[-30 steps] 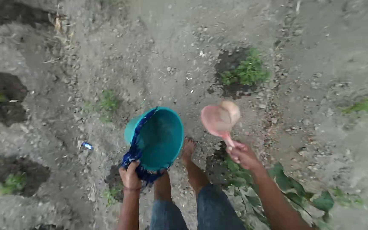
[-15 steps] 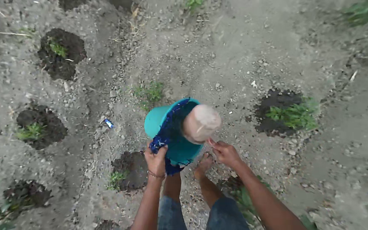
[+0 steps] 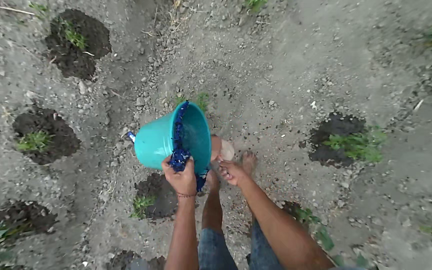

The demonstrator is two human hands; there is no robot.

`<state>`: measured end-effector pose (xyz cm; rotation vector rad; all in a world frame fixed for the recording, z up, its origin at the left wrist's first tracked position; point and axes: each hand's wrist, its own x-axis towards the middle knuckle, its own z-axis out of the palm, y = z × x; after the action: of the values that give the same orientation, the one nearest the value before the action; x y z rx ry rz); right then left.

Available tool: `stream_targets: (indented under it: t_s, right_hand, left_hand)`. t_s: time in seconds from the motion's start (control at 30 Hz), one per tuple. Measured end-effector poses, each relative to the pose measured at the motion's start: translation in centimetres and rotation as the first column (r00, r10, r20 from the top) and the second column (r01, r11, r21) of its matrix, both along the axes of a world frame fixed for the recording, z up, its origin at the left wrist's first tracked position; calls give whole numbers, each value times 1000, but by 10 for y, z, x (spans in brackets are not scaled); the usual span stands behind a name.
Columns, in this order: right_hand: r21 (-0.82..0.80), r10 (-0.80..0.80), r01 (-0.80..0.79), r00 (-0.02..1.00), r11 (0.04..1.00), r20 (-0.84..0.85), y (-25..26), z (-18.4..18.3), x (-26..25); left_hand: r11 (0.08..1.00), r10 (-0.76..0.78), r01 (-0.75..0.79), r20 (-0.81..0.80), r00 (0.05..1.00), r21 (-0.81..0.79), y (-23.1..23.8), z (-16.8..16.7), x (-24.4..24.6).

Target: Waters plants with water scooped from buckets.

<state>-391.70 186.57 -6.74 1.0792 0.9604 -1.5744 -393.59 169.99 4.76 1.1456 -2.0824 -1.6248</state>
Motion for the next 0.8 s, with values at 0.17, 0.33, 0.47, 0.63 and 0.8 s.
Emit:
stream_targets:
  t_s: [0.17,0.33,0.47,0.63,0.8]
  right_hand:
    - [4,160,-160,987,987,-25,-23,-32,-41]
    - [13,350,-350,937,937,-22,-17,-57,-79]
    - [2,438,-438,899,899,-17,-7,-69,-102]
    - [-3,541,-541,841,841,3,9,-78,-124]
    - [-18,559,-559,828,829,33,18,-80,-137]
  left_hand:
    - [992,119,-114,75,990,-59,11,-18,-31]
    - [972,209,-199,83,974,-123,36,-38,-51]
    - [947,283,-266,79,956,-180,59,-45,-68]
    - [907,376,-348,87,922,-238,75,-52,-84]
    - [884,418,-379,101,903,-273,93,-48,-98]
